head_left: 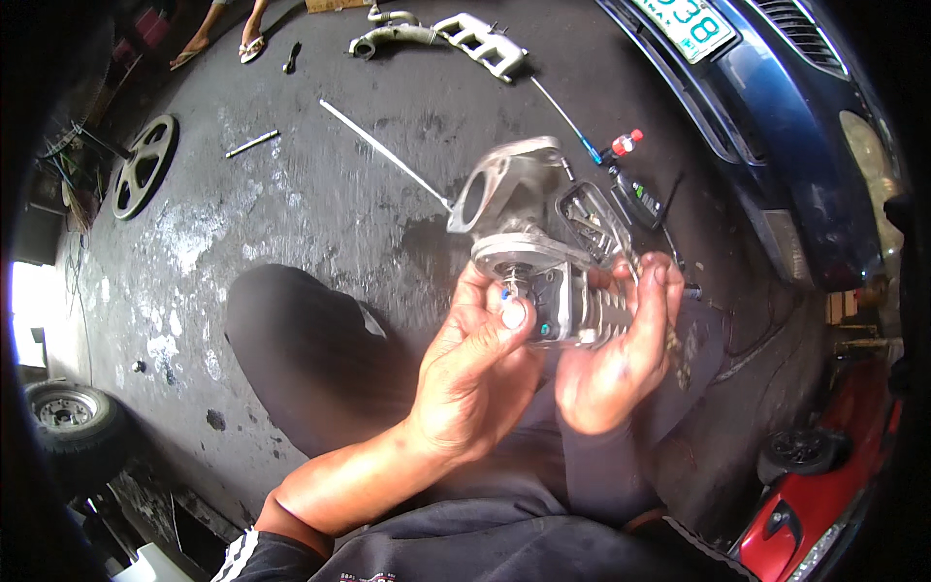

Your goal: The person disassembles a carburetor, sprays it with cleaner, and uses a screwdriver to adjust internal components. They repeatedly rotate and inspect the carburetor while seated on the floor in a workshop.

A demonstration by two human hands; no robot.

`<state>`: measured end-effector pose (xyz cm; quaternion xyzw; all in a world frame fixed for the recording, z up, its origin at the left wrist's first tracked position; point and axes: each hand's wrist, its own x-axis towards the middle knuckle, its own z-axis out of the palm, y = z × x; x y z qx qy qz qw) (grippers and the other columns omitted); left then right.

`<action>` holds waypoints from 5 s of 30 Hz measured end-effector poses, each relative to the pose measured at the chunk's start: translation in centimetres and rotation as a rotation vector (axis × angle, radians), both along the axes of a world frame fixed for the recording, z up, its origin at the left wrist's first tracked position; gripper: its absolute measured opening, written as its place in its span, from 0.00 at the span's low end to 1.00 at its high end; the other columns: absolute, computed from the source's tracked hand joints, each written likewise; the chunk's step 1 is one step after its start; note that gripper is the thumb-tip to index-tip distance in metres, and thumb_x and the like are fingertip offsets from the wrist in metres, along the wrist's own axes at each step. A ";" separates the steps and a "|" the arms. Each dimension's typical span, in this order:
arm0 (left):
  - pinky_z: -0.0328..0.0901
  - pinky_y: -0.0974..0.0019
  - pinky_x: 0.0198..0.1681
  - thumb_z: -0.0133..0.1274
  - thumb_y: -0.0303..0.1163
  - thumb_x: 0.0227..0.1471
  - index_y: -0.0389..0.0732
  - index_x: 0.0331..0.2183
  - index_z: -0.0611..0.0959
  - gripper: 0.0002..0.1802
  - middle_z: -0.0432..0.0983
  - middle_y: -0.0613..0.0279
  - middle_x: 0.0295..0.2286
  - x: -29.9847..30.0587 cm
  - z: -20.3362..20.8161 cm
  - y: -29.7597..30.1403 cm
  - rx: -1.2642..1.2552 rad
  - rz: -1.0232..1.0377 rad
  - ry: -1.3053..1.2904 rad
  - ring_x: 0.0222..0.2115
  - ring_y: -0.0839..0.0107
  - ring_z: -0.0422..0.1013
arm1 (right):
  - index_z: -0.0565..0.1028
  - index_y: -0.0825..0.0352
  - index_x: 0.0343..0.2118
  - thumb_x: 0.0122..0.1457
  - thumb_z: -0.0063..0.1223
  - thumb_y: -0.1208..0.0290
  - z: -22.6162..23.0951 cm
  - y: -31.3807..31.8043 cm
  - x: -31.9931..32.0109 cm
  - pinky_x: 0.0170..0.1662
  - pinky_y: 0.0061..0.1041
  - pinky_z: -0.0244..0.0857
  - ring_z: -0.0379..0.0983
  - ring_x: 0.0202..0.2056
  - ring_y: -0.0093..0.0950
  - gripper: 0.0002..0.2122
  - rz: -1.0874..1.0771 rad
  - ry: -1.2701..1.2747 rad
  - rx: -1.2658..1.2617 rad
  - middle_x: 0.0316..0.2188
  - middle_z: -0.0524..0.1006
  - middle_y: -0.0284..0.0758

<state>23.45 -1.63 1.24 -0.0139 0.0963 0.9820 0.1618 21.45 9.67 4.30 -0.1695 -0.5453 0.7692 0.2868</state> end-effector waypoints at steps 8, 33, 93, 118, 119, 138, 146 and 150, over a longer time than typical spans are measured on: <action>0.67 0.39 0.72 0.61 0.69 0.66 0.43 0.74 0.66 0.52 0.71 0.52 0.69 -0.4 1.1 -2.9 0.018 -0.262 0.072 0.71 0.51 0.67 | 0.64 0.65 0.52 0.83 0.42 0.63 6.3 5.9 -4.0 0.35 0.42 0.79 0.78 0.27 0.34 0.09 0.609 0.233 0.245 0.42 0.71 0.39; 0.73 0.54 0.66 0.61 0.44 0.62 0.32 0.56 0.78 0.30 0.80 0.49 0.47 -1.6 0.8 4.7 0.503 -0.187 -0.494 0.50 0.58 0.79 | 0.82 0.71 0.46 0.57 0.70 0.84 10.3 6.1 -0.4 0.42 0.33 0.81 0.87 0.36 0.35 0.14 0.604 0.082 1.604 0.35 0.87 0.42; 0.70 0.56 0.62 0.60 0.39 0.64 0.39 0.51 0.84 0.18 0.84 0.58 0.46 -2.2 0.1 5.1 0.401 -0.138 -0.343 0.50 0.63 0.77 | 0.80 0.77 0.48 0.59 0.63 0.85 8.5 4.6 -2.6 0.40 0.40 0.79 0.84 0.35 0.44 0.14 0.640 0.150 1.810 0.36 0.83 0.45; 0.66 0.48 0.70 0.56 0.22 0.63 0.35 0.66 0.77 0.30 0.80 0.54 0.58 -2.3 -1.4 5.0 0.080 -0.043 -0.238 0.61 0.59 0.76 | 0.79 0.73 0.44 0.59 0.61 0.84 6.7 3.6 -0.9 0.37 0.39 0.77 0.82 0.31 0.42 0.10 0.354 0.073 1.684 0.32 0.80 0.45; 0.66 0.49 0.70 0.55 0.22 0.63 0.36 0.68 0.75 0.33 0.79 0.53 0.59 -2.2 -1.2 4.9 0.038 -0.023 -0.203 0.61 0.59 0.75 | 0.79 0.73 0.44 0.57 0.62 0.85 6.6 3.6 -0.9 0.37 0.42 0.77 0.81 0.31 0.45 0.11 0.360 0.073 1.710 0.32 0.79 0.46; 0.72 0.53 0.63 0.61 0.45 0.61 0.39 0.59 0.82 0.30 0.85 0.55 0.50 -2.7 0.3 4.6 0.328 -0.191 -0.282 0.51 0.59 0.81 | 0.78 0.75 0.47 0.54 0.63 0.83 6.0 5.2 -1.0 0.37 0.39 0.74 0.78 0.32 0.43 0.16 0.483 0.207 1.668 0.35 0.78 0.46; 0.71 0.57 0.64 0.64 0.45 0.63 0.38 0.60 0.76 0.32 0.79 0.53 0.52 -2.5 0.9 4.7 0.350 -0.137 -0.336 0.53 0.60 0.75 | 0.79 0.73 0.47 0.56 0.64 0.87 6.1 5.6 -0.2 0.32 0.36 0.74 0.78 0.29 0.40 0.15 0.467 0.279 1.708 0.33 0.80 0.44; 0.72 0.59 0.62 0.65 0.45 0.62 0.39 0.59 0.77 0.30 0.78 0.53 0.52 -2.8 0.9 4.6 0.401 -0.139 -0.355 0.51 0.62 0.75 | 0.79 0.72 0.46 0.57 0.63 0.86 6.2 5.6 0.1 0.32 0.35 0.74 0.78 0.29 0.39 0.13 0.462 0.229 1.722 0.33 0.81 0.44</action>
